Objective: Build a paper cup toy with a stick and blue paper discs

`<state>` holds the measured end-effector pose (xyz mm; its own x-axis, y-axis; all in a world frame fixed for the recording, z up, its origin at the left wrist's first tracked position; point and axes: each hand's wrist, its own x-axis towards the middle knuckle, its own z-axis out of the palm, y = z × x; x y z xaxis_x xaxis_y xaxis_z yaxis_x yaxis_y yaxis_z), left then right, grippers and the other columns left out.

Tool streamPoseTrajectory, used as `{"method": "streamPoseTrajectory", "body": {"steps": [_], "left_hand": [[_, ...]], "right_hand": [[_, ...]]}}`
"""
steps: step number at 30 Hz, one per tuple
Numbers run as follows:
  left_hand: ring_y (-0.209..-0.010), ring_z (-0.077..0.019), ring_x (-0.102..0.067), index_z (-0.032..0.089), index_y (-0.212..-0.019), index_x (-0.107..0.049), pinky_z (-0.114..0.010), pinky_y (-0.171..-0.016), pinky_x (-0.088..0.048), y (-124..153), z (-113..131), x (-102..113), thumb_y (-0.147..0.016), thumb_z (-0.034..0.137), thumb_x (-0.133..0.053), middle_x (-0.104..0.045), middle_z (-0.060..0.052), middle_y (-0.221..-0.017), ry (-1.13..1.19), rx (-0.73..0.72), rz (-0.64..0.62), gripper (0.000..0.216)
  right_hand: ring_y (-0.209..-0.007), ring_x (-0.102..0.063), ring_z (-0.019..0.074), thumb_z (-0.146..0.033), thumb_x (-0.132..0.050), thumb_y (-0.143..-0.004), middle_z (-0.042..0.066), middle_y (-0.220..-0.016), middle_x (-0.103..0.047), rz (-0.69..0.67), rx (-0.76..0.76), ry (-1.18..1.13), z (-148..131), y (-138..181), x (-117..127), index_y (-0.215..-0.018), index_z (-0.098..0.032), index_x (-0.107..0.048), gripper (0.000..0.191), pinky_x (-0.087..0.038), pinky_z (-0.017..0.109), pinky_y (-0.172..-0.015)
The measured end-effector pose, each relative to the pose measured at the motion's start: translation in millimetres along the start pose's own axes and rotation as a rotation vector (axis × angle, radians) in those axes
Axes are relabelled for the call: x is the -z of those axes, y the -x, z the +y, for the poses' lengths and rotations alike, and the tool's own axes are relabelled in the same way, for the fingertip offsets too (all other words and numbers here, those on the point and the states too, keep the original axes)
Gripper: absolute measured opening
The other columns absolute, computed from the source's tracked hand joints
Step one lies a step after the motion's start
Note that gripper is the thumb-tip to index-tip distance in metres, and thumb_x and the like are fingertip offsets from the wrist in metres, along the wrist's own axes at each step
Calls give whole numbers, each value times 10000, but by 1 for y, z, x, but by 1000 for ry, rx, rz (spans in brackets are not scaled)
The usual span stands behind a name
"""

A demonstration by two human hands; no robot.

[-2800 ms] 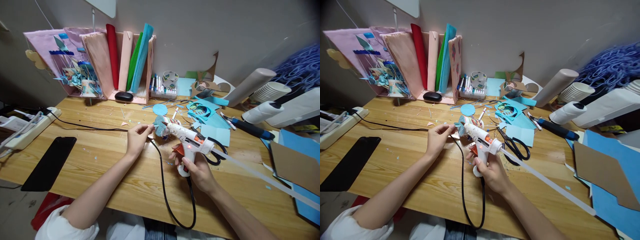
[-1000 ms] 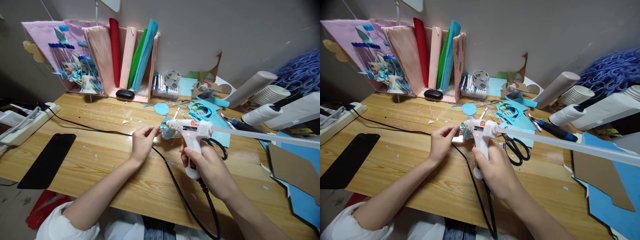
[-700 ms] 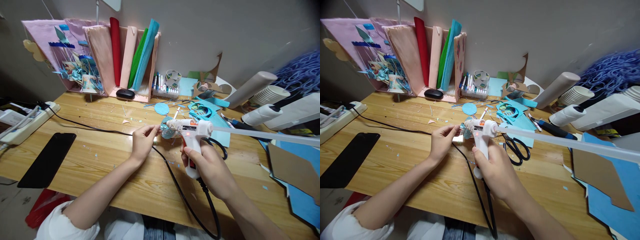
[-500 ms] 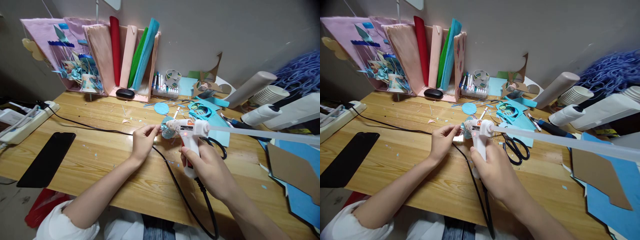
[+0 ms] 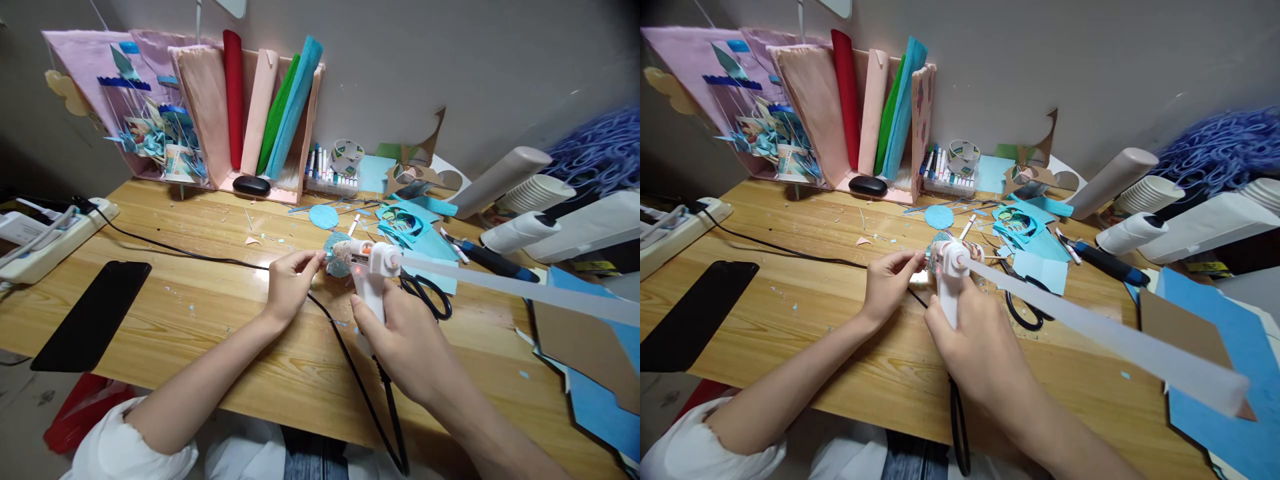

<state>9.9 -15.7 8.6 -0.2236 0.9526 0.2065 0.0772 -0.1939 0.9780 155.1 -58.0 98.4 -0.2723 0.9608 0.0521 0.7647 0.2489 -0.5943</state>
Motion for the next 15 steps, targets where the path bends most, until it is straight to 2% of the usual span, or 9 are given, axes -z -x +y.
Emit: {"method": "streamPoseTrajectory", "body": {"steps": [4, 15], "left_hand": [[-715, -160, -648, 168, -835, -724, -261, -684, -516, 0, 1, 1, -780, 365, -601, -715, -49, -787, -8, -10, -23, 238], [-725, -164, -648, 175, -828, -726, -263, -691, -517, 0, 0, 0, -783, 367, -593, -714, -47, -798, -14, -17, -27, 238]], "right_hand": [[-496, -484, 140, -312, -438, -846, 2, -625, -575, -4, -4, -17, -1, 0, 0, -975, -169, -551, 223, -324, 240, -483], [-431, -430, 128, -335, -424, -856, -22, -504, -500, -20, -3, -22, 0, 1, 3, -810, -175, -561, 215, -279, 250, -444]]}}
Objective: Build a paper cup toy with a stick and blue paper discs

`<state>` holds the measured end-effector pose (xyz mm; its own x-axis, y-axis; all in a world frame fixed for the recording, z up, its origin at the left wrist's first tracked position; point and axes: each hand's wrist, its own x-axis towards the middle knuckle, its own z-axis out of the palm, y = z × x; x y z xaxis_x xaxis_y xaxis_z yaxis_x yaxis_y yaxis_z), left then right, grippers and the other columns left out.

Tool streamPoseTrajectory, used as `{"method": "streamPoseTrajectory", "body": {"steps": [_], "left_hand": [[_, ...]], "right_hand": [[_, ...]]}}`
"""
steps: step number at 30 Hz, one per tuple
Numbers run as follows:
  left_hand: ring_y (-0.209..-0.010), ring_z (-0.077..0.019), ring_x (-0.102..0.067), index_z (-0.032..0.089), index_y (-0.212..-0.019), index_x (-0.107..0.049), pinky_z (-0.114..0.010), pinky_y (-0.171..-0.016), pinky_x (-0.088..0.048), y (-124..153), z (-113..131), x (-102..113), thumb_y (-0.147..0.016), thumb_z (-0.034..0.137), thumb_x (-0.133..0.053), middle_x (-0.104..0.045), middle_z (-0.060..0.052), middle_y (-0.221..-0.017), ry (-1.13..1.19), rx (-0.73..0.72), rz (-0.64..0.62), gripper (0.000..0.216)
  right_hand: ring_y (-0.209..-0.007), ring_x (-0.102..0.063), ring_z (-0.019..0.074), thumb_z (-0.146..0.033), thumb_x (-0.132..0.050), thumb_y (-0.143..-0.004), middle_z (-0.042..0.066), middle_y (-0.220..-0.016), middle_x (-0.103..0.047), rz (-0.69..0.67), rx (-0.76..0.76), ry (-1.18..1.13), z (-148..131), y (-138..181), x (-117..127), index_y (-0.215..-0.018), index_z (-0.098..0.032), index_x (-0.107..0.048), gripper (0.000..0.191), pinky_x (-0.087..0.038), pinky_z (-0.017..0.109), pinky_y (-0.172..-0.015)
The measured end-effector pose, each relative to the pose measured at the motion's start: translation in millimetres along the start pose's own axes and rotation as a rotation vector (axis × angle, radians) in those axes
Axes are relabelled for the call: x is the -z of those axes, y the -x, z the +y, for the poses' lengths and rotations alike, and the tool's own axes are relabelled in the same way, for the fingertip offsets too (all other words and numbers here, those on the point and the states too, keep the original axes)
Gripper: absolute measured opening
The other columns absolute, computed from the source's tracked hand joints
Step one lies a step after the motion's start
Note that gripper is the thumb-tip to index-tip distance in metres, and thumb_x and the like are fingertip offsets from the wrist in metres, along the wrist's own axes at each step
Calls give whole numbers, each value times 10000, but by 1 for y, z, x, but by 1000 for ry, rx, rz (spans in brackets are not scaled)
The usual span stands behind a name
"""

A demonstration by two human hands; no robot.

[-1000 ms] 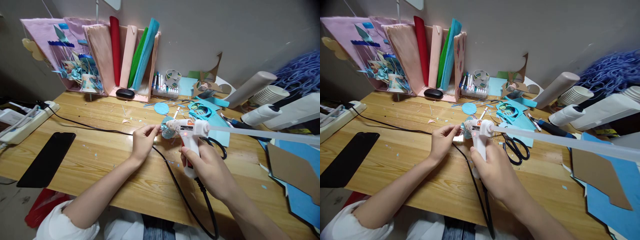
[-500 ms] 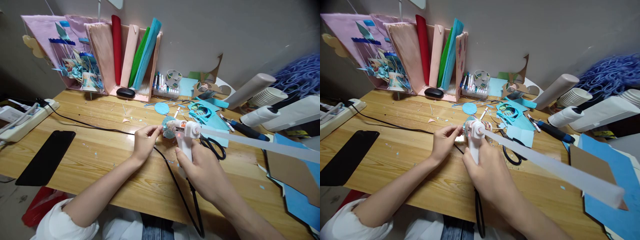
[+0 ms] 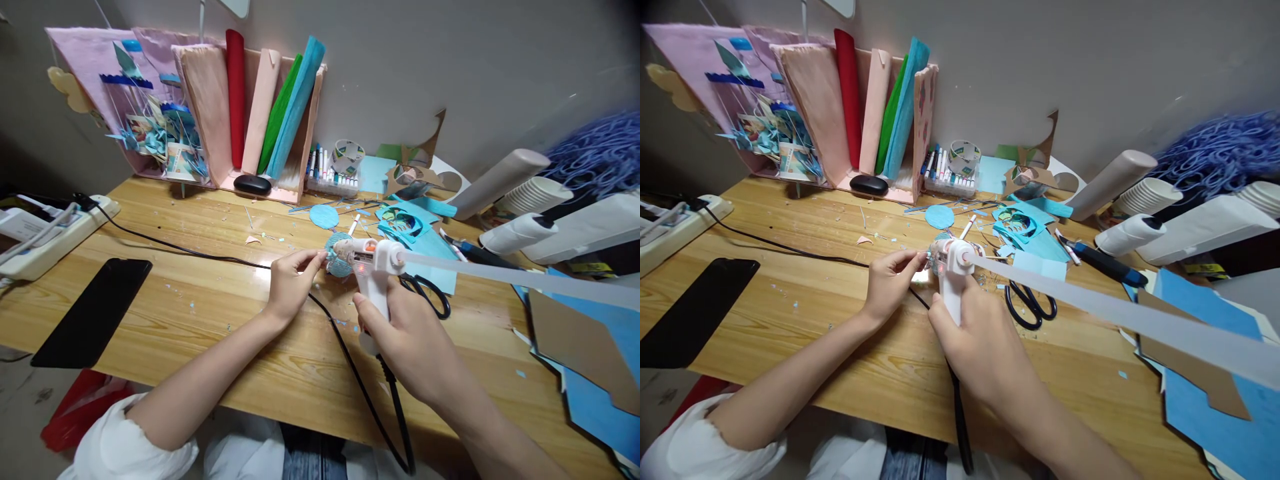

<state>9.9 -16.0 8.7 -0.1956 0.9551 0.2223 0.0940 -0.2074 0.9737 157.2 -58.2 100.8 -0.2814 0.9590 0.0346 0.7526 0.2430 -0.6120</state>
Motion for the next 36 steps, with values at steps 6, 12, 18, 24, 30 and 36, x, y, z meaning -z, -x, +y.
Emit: {"method": "streamPoseTrajectory", "body": {"steps": [6, 12, 18, 24, 30, 36], "left_hand": [[-719, -165, -655, 167, -826, -723, -267, -686, -524, -1, -1, -1, -776, 374, -598, -714, -51, -782, 36, 29, 3, 247], [-729, -178, -676, 143, -779, -722, -291, -702, -540, -4, -3, -2, -727, 368, -650, -726, -71, -772, 130, 191, -10, 243], [-623, -170, -665, 113, -756, -721, -274, -594, -531, -9, -5, 1, -675, 360, -695, -724, -99, -723, 160, 358, -101, 261], [-599, -139, -646, 105, -761, -716, -251, -603, -517, -12, -10, 4, -691, 353, -673, -716, -89, -710, 121, 369, -142, 262], [-601, -135, -637, 102, -753, -714, -252, -617, -513, -11, -9, 3, -677, 358, -678, -713, -82, -703, 138, 388, -136, 269], [-608, -138, -632, 105, -780, -715, -257, -616, -512, -10, -9, 1, -686, 355, -666, -713, -76, -715, 119, 371, -128, 272]], "right_hand": [[-436, -445, 127, -370, -422, -858, -21, -516, -516, 13, -37, -27, -1, 2, 2, -780, -184, -542, 235, -296, 249, -443], [-538, -515, 151, -444, -413, -858, 8, -594, -556, 61, -107, -231, 10, 6, 3, -729, -188, -522, 306, -379, 260, -512], [-494, -461, 116, -424, -414, -848, 2, -567, -534, 109, -89, -604, 25, 1, -6, -626, -179, -502, 341, -362, 240, -482], [-474, -411, 100, -440, -411, -824, -1, -556, -528, 119, -102, -743, 33, 0, -12, -635, -162, -539, 359, -329, 224, -456], [-477, -439, 110, -478, -399, -828, 7, -557, -531, -2, -193, -609, 38, 4, -17, -619, -159, -539, 406, -334, 235, -460], [-544, -513, 153, -488, -386, -841, 17, -586, -557, 5, -245, -378, 32, 14, -31, -705, -169, -539, 379, -388, 263, -538]]}}
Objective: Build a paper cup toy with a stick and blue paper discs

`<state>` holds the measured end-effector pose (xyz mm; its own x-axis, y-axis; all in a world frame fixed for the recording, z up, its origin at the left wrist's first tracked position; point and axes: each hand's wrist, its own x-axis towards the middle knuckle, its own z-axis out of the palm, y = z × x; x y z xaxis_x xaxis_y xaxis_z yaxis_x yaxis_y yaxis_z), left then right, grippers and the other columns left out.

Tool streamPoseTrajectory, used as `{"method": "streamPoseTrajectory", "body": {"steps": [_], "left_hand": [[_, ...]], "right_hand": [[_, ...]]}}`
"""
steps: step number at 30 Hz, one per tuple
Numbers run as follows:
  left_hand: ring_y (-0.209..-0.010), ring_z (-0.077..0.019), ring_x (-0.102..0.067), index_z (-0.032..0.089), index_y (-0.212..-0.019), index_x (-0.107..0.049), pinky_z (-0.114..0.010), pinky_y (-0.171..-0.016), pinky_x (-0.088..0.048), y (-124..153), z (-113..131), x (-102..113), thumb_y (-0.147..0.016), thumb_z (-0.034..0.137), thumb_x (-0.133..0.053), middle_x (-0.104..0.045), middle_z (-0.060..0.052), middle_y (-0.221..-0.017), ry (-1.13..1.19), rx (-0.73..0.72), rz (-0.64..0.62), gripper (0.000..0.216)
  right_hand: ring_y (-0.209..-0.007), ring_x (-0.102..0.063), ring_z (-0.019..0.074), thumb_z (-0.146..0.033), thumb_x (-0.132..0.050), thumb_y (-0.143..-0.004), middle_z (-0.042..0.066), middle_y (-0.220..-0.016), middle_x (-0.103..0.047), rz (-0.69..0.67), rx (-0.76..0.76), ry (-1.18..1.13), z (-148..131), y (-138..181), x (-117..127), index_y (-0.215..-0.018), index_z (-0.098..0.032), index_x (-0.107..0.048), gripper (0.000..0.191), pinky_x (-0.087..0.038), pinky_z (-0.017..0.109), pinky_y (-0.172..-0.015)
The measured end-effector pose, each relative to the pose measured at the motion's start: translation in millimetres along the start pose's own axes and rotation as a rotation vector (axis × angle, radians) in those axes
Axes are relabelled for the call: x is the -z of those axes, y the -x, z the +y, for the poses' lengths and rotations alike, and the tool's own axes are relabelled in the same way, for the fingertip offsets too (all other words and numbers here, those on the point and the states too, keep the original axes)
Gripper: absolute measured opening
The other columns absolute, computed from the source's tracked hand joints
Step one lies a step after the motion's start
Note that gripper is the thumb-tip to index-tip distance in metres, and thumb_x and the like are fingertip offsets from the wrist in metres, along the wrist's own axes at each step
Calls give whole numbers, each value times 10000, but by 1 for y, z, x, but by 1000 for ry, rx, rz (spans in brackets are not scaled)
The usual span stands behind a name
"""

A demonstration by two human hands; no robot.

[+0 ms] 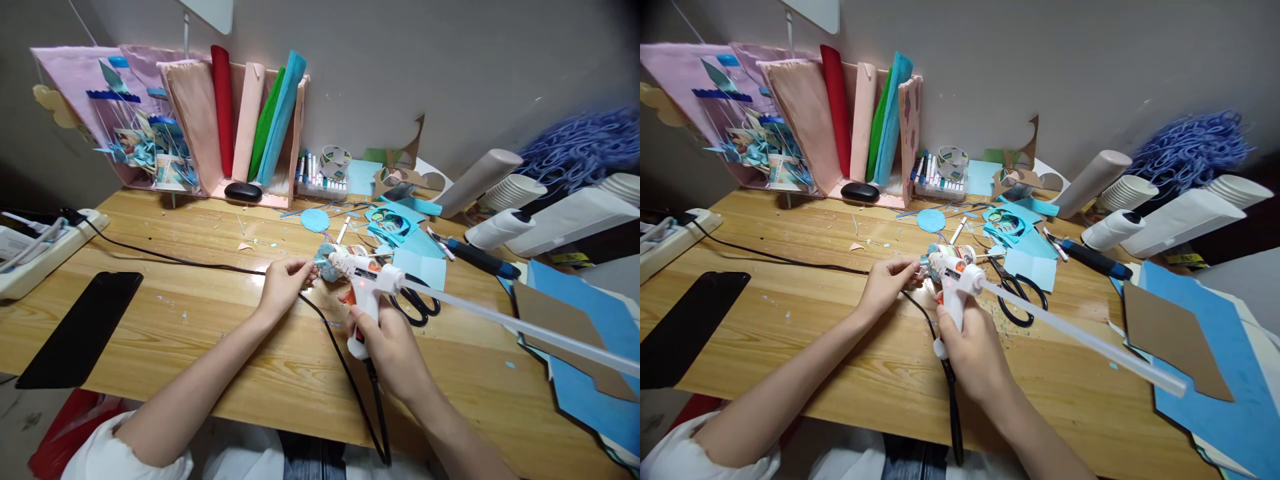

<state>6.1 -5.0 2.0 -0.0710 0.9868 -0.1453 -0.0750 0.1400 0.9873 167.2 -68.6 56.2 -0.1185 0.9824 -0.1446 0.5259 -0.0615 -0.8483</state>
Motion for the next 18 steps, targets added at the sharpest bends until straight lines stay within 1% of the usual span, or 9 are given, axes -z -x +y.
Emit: {"method": "streamPoseTrajectory", "body": {"steps": [3, 5, 8, 11, 13, 18], "left_hand": [[-641, -140, -638, 107, -810, -713, -255, -635, -516, 1, -1, 0, -723, 370, -633, -716, -80, -749, -15, -7, -17, 289], [-659, -143, -644, 110, -811, -710, -247, -631, -515, 2, -2, 1, -755, 381, -600, -714, -81, -753, -47, -16, -25, 298], [-644, -145, -642, 123, -784, -708, -231, -594, -505, 4, -3, 2, -783, 394, -568, -709, -71, -738, -145, -69, -12, 305], [-610, -138, -630, 137, -754, -705, -219, -562, -487, 5, -2, 2, -795, 394, -555, -708, -57, -726, -235, -126, 3, 300], [-609, -139, -630, 142, -747, -702, -216, -559, -481, 6, -1, 2, -803, 388, -547, -708, -52, -725, -263, -139, 0, 296], [-623, -149, -634, 150, -763, -707, -231, -588, -480, 8, -2, 1, -819, 385, -527, -711, -51, -734, -311, -166, -3, 302]], "right_hand": [[-551, -532, 165, -462, -380, -848, 18, -589, -570, 31, 3, 112, -2, 4, -5, -710, -178, -537, 353, -379, 268, -536], [-569, -546, 175, -435, -381, -850, 26, -608, -586, 44, 32, 179, -4, 5, -6, -719, -179, -543, 330, -376, 271, -540], [-673, -587, 206, -399, -382, -847, 58, -733, -636, 66, 78, 241, -6, 5, -7, -830, -169, -568, 296, -400, 290, -603], [-744, -606, 230, -390, -375, -848, 74, -823, -658, 58, 67, 264, -6, 5, -9, -920, -167, -569, 304, -411, 309, -646], [-774, -613, 238, -387, -370, -850, 74, -859, -666, 49, 56, 258, -5, 5, -11, -957, -173, -565, 308, -415, 316, -663], [-799, -619, 238, -379, -372, -848, 74, -878, -668, 57, 37, 254, -5, 4, -13, -954, -179, -568, 300, -415, 313, -671]]}}
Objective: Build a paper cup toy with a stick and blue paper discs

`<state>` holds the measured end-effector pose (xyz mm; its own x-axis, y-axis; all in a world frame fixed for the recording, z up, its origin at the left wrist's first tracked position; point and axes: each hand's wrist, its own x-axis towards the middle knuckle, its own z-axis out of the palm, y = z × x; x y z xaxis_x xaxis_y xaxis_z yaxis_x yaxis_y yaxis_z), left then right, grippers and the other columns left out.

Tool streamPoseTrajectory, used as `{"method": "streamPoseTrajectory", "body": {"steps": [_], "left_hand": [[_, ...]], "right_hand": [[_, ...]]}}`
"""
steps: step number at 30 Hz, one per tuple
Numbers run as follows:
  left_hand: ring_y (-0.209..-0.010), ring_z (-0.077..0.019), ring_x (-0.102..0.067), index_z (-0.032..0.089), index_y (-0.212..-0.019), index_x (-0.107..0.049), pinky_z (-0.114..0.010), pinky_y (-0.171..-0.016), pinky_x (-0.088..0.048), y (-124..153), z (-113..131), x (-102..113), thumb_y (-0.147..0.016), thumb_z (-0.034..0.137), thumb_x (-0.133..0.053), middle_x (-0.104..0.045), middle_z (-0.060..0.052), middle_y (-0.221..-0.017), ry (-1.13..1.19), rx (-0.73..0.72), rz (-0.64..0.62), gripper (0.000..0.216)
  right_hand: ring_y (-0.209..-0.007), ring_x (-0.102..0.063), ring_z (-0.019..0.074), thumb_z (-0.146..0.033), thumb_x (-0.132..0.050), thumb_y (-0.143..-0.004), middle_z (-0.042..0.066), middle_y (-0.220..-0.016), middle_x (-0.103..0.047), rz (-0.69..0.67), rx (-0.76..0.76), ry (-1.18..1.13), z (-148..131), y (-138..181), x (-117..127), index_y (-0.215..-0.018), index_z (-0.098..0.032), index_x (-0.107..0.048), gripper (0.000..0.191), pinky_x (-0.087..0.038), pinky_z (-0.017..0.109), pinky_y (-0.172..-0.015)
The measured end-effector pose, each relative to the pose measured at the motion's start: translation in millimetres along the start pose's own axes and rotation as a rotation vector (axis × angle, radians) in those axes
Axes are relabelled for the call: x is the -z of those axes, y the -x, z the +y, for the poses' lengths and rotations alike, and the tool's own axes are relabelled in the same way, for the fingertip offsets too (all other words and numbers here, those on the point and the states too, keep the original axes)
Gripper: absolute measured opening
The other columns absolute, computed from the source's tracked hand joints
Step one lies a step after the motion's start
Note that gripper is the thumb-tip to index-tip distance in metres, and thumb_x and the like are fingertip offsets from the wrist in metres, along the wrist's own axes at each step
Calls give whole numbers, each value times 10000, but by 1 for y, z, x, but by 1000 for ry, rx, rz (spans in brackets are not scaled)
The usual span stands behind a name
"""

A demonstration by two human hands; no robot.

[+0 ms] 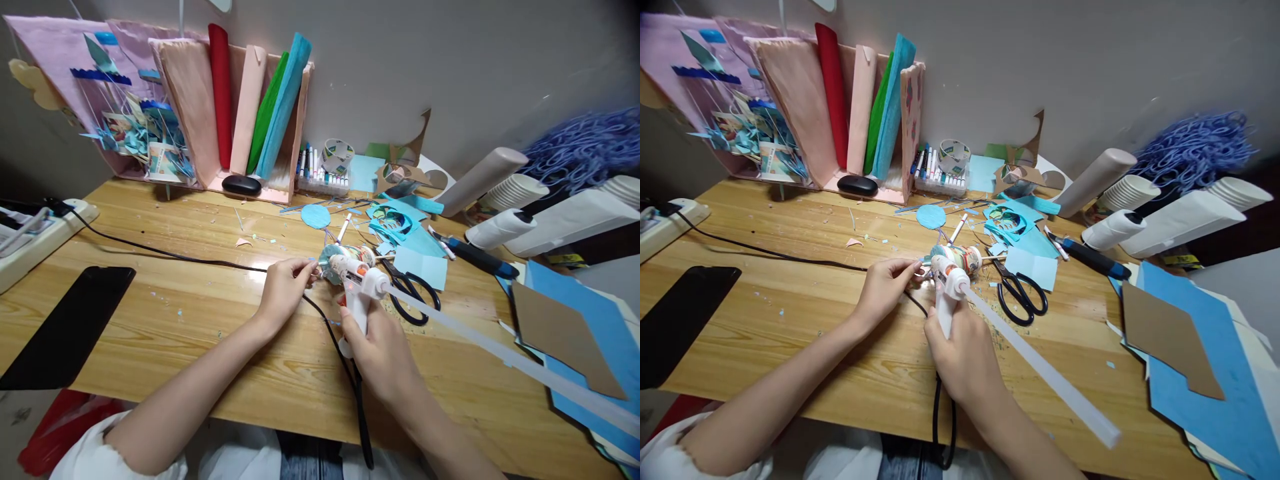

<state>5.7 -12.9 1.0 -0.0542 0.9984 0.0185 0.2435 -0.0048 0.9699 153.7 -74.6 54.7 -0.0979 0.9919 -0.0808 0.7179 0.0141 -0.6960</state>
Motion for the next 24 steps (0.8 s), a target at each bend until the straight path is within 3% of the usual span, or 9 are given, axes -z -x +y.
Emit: {"method": "streamPoseTrajectory", "body": {"steps": [9, 24], "left_hand": [[-644, -154, -632, 168, -808, -721, -243, -619, -462, 2, -1, -1, -843, 356, -499, -714, -47, -739, -72, -67, -1, 292], [-669, -165, -639, 167, -823, -724, -248, -635, -469, 2, -3, -2, -837, 383, -500, -721, -57, -767, -43, -52, -2, 312]], "right_hand": [[-654, -590, 213, -422, -360, -863, 63, -714, -640, 17, -13, 78, 2, -2, 0, -846, -160, -573, 338, -378, 289, -574], [-636, -582, 201, -405, -362, -864, 59, -702, -629, 23, 6, 81, 0, -3, 0, -808, -162, -566, 322, -380, 282, -569]]}}
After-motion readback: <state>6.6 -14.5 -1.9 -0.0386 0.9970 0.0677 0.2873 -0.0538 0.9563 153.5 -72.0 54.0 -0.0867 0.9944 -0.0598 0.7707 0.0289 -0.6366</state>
